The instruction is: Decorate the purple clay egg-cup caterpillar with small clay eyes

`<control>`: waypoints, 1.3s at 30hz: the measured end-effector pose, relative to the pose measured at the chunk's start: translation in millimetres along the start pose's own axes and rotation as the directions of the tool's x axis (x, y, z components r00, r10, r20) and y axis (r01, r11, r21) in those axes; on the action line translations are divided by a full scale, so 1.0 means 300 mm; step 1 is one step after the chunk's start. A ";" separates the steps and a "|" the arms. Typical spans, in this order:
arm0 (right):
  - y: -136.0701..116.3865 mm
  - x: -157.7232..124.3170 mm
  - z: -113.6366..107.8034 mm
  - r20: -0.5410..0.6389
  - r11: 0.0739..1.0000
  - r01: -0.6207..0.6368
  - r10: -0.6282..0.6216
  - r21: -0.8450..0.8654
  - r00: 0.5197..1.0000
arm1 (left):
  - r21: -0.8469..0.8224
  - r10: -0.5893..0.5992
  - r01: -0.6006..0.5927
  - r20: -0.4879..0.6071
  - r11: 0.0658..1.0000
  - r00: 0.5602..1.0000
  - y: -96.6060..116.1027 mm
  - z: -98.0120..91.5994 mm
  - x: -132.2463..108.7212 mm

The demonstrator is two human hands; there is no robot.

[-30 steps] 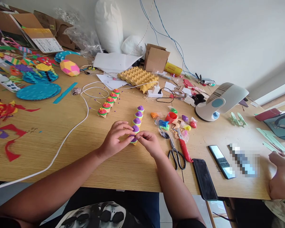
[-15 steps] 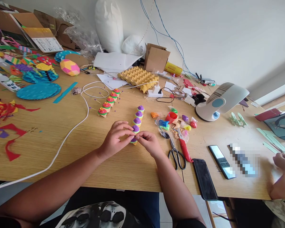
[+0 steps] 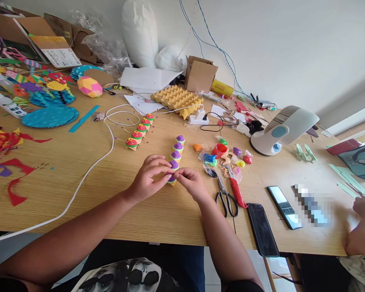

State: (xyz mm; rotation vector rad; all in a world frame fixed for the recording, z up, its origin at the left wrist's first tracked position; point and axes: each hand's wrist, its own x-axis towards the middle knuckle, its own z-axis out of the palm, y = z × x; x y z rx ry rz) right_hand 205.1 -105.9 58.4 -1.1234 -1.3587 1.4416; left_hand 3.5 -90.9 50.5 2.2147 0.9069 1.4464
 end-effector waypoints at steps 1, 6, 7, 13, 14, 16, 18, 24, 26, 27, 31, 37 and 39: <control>-0.002 0.000 0.001 -0.002 1.000 -0.002 0.002 -0.002 1.000 | 0.004 0.002 -0.002 -0.003 1.000 1.000 -0.002 0.001 0.000; -0.004 -0.002 0.002 0.008 1.000 -0.009 0.009 -0.013 1.000 | 0.025 0.015 -0.015 -0.020 1.000 1.000 -0.013 0.007 0.000; -0.005 -0.002 0.002 0.008 1.000 -0.009 0.009 -0.014 1.000 | 0.027 0.016 -0.015 -0.022 1.000 1.000 -0.014 0.007 0.000; -0.009 -0.003 0.003 0.017 1.000 -0.008 0.008 -0.017 1.000 | 0.029 0.011 -0.010 -0.029 1.000 1.000 -0.009 0.005 0.002; -0.008 -0.002 0.003 0.017 1.000 -0.007 0.007 -0.019 1.000 | 0.030 0.011 -0.010 -0.029 1.000 1.000 -0.009 0.005 0.002; -0.003 -0.001 0.000 0.019 1.000 -0.006 0.007 -0.022 1.000 | 0.031 0.012 -0.011 -0.030 0.999 0.999 -0.011 0.005 0.001; 0.004 0.001 -0.003 0.021 1.000 -0.004 0.004 -0.021 1.000 | 0.032 0.017 -0.016 -0.029 0.999 0.999 -0.013 0.006 0.001; 0.014 0.003 -0.007 0.026 1.000 0.002 -0.002 -0.019 1.000 | 0.032 0.017 -0.016 -0.018 0.999 1.000 -0.015 0.007 -0.001; 0.014 0.002 -0.007 0.019 1.000 0.003 -0.002 -0.013 1.000 | 0.028 0.017 -0.017 -0.017 0.999 1.000 -0.014 0.006 -0.001; 0.015 0.002 -0.007 0.014 1.000 0.006 -0.006 -0.009 1.000 | 0.026 0.017 -0.017 -0.014 1.000 1.000 -0.014 0.006 -0.002; 0.021 0.004 -0.008 -0.009 0.999 0.027 -0.027 -0.020 1.000 | 0.024 0.001 -0.001 0.013 1.000 1.000 -0.012 0.005 -0.002; 0.016 0.005 -0.001 -0.027 0.990 0.076 -0.079 -0.120 0.996 | 0.050 -0.017 0.017 0.016 0.999 1.000 -0.006 0.005 -0.001; 0.010 0.003 0.007 -0.037 0.983 0.081 -0.089 -0.164 0.995 | 0.075 -0.023 0.023 0.009 0.997 1.000 -0.005 0.006 -0.001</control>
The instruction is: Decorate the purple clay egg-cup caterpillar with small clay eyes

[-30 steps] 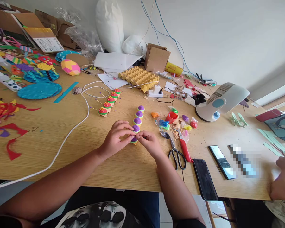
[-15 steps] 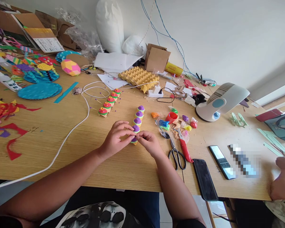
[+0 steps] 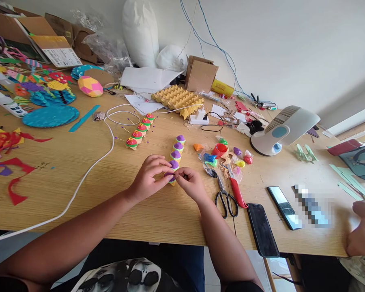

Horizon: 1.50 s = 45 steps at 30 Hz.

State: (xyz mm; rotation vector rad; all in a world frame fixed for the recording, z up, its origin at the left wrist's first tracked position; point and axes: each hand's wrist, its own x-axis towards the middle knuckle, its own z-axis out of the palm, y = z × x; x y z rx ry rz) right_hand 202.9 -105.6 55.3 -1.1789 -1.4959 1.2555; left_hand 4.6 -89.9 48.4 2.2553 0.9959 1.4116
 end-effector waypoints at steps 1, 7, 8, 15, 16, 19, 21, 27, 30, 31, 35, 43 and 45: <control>-0.003 -0.001 0.004 -0.005 1.000 -0.003 0.003 -0.022 1.000 | 0.014 -0.002 0.002 -0.002 1.000 1.000 0.000 0.001 -0.001; -0.013 -0.003 0.017 -0.052 0.994 -0.029 0.024 -0.101 0.998 | 0.094 -0.005 0.006 -0.012 0.996 1.000 -0.001 0.005 -0.004; -0.015 -0.003 0.018 -0.060 0.993 -0.025 0.018 -0.113 0.998 | 0.105 -0.003 0.004 -0.012 0.994 1.000 -0.001 0.005 -0.005; -0.026 -0.002 0.020 -0.056 0.986 -0.008 -0.001 -0.165 0.998 | 0.109 0.009 -0.005 -0.035 0.994 0.999 -0.006 0.006 -0.006; -0.024 -0.002 0.020 -0.051 0.987 -0.015 0.007 -0.160 0.999 | 0.102 0.009 -0.005 -0.038 0.995 0.999 -0.008 0.007 -0.006; -0.015 0.000 0.017 -0.043 0.991 -0.052 0.047 -0.126 0.998 | 0.072 0.012 -0.009 -0.039 0.997 0.999 -0.013 0.007 -0.005; -0.010 0.002 0.014 -0.056 0.993 -0.076 0.071 -0.095 0.996 | 0.043 0.007 -0.005 -0.037 0.999 0.999 -0.015 0.007 -0.004; -0.018 0.007 0.000 -0.155 0.990 -0.105 0.118 0.089 0.981 | -0.075 -0.087 0.084 -0.035 0.994 0.996 -0.016 0.011 0.002; -0.026 0.008 -0.004 -0.103 0.944 -0.178 0.213 0.276 0.972 | -0.145 -0.139 0.133 -0.037 0.981 0.990 -0.016 0.015 0.003; -0.028 0.009 -0.005 -0.074 0.923 -0.202 0.238 0.327 0.968 | -0.162 -0.150 0.143 -0.034 0.976 0.988 -0.016 0.016 0.003; -0.030 0.012 -0.003 0.045 0.853 -0.307 0.319 0.422 0.947 | -0.188 -0.152 0.146 -0.018 0.971 0.988 -0.015 0.016 0.003; -0.027 0.004 0.008 0.156 0.867 -0.340 0.304 0.364 0.940 | -0.187 -0.135 0.131 -0.005 0.974 0.991 -0.006 0.010 0.006; -0.026 0.001 0.013 0.137 0.888 -0.308 0.278 0.340 0.951 | -0.180 -0.129 0.127 0.000 0.975 0.992 -0.005 0.011 0.007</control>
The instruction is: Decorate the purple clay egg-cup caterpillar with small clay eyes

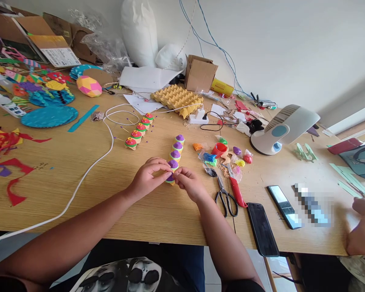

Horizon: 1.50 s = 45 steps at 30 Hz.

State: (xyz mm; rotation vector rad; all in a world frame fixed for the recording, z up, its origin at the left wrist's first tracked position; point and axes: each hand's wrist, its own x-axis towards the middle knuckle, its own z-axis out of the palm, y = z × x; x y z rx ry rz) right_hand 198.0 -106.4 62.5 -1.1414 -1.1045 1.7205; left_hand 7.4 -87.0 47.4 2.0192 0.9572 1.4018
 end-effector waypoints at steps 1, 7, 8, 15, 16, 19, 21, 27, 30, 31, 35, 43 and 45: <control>0.002 0.000 0.001 0.000 1.000 0.014 -0.014 -0.013 1.000 | 0.002 0.004 -0.004 0.004 1.000 1.000 0.000 0.001 0.000; 0.004 -0.001 0.002 0.002 0.994 0.064 -0.064 -0.085 0.998 | 0.019 0.023 -0.023 0.009 1.000 1.000 -0.005 0.003 -0.002; 0.003 -0.002 0.002 -0.001 0.991 0.077 -0.077 -0.108 0.997 | 0.025 0.024 -0.024 0.006 0.999 1.000 -0.006 0.004 -0.002; -0.008 -0.012 0.014 0.012 0.929 0.189 -0.195 -0.319 0.981 | 0.057 0.031 -0.031 -0.001 0.998 1.000 -0.013 0.002 -0.004; -0.009 -0.013 0.016 0.016 0.913 0.208 -0.216 -0.351 0.976 | 0.061 0.034 -0.034 0.001 0.998 0.999 -0.013 0.002 -0.004; -0.011 -0.013 0.018 0.014 0.883 0.237 -0.253 -0.404 0.967 | 0.066 0.035 -0.035 0.001 0.997 0.999 -0.010 0.002 -0.003; -0.008 -0.012 0.015 0.006 0.883 0.231 -0.251 -0.408 0.968 | 0.063 0.034 -0.034 0.002 0.997 0.999 -0.009 0.002 -0.003; -0.004 -0.012 0.005 -0.004 0.914 0.198 -0.213 -0.353 0.977 | 0.041 0.040 -0.041 0.014 0.998 0.999 -0.008 0.002 -0.004; -0.011 -0.014 0.009 -0.003 0.923 0.182 -0.194 -0.340 0.981 | 0.039 0.031 -0.032 0.020 0.999 0.999 -0.006 0.001 -0.005; -0.013 -0.015 0.011 -0.002 0.923 0.180 -0.192 -0.340 0.981 | 0.038 0.029 -0.030 0.021 0.999 0.999 -0.005 0.001 -0.005; -0.016 -0.015 0.014 -0.015 0.920 0.182 -0.200 -0.347 0.980 | 0.038 0.041 -0.042 0.021 0.998 0.999 -0.001 -0.001 -0.004; -0.012 -0.014 0.012 -0.048 0.943 0.162 -0.184 -0.291 0.982 | 0.099 0.083 -0.086 0.035 0.991 0.996 0.003 -0.004 -0.005; -0.011 -0.013 0.010 -0.047 0.947 0.156 -0.176 -0.280 0.983 | 0.118 0.095 -0.099 0.042 0.988 0.995 0.003 -0.005 -0.005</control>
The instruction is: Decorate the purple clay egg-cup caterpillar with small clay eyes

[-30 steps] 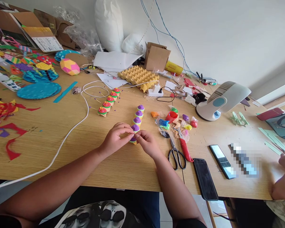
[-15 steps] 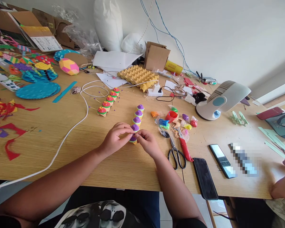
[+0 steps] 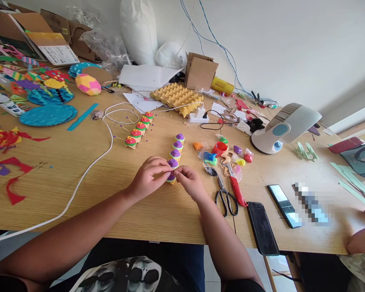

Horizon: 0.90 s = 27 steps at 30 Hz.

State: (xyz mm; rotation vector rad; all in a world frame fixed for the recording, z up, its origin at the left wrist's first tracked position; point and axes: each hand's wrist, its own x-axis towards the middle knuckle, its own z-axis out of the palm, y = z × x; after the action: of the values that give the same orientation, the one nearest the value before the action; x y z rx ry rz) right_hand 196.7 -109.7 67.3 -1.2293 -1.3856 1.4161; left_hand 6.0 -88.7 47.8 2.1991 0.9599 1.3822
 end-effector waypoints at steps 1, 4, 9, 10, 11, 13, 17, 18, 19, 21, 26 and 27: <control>0.001 0.001 -0.001 0.004 1.000 -0.002 0.002 0.004 1.000 | 0.009 0.003 -0.003 0.002 1.000 1.000 0.000 -0.001 0.000; 0.005 0.003 -0.003 0.020 1.000 -0.006 0.006 0.007 1.000 | 0.024 -0.006 0.006 0.001 1.000 1.000 -0.003 -0.002 0.001; 0.000 0.002 -0.001 0.033 1.000 -0.019 0.019 -0.009 0.999 | 0.005 -0.033 0.033 -0.010 0.999 0.999 -0.011 0.004 0.001; -0.001 0.001 -0.001 0.035 1.000 -0.020 0.021 -0.010 0.999 | -0.002 -0.038 0.038 -0.013 0.999 0.999 -0.012 0.005 0.001; -0.001 0.001 -0.001 0.036 1.000 -0.022 0.022 -0.011 0.999 | -0.010 -0.044 0.044 -0.017 0.999 0.999 -0.013 0.005 0.001; 0.002 0.001 -0.002 0.035 1.000 -0.025 0.025 -0.010 0.999 | -0.020 -0.058 0.057 -0.027 0.998 0.998 -0.016 0.002 0.004; 0.013 0.006 -0.009 0.027 0.999 -0.041 0.041 -0.019 0.999 | -0.002 -0.123 0.123 0.013 0.992 0.992 -0.031 -0.023 0.015; 0.016 0.008 -0.010 0.021 0.999 -0.046 0.047 -0.020 0.999 | 0.018 -0.146 0.145 0.047 0.989 0.988 -0.037 -0.032 0.018; 0.018 0.010 -0.011 0.014 0.998 -0.052 0.052 -0.021 0.999 | 0.048 -0.164 0.161 0.088 0.986 0.982 -0.043 -0.040 0.020; 0.022 0.015 -0.013 0.000 0.998 -0.060 0.060 -0.020 0.998 | 0.137 -0.177 0.154 0.175 0.979 0.969 -0.053 -0.055 0.023; 0.028 0.022 -0.017 -0.010 0.998 -0.051 0.051 -0.029 0.999 | 0.294 -0.091 -0.010 0.325 0.956 0.941 -0.060 -0.082 0.026; 0.028 0.022 -0.018 -0.014 0.998 -0.050 0.049 -0.032 0.999 | 0.305 -0.075 -0.034 0.339 0.952 0.938 -0.060 -0.086 0.027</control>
State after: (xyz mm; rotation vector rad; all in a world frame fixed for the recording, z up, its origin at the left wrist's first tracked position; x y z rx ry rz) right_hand 201.3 -102.8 58.5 -1.2997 -1.3831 1.4217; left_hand -21.1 -71.6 53.3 2.5362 1.1167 0.8299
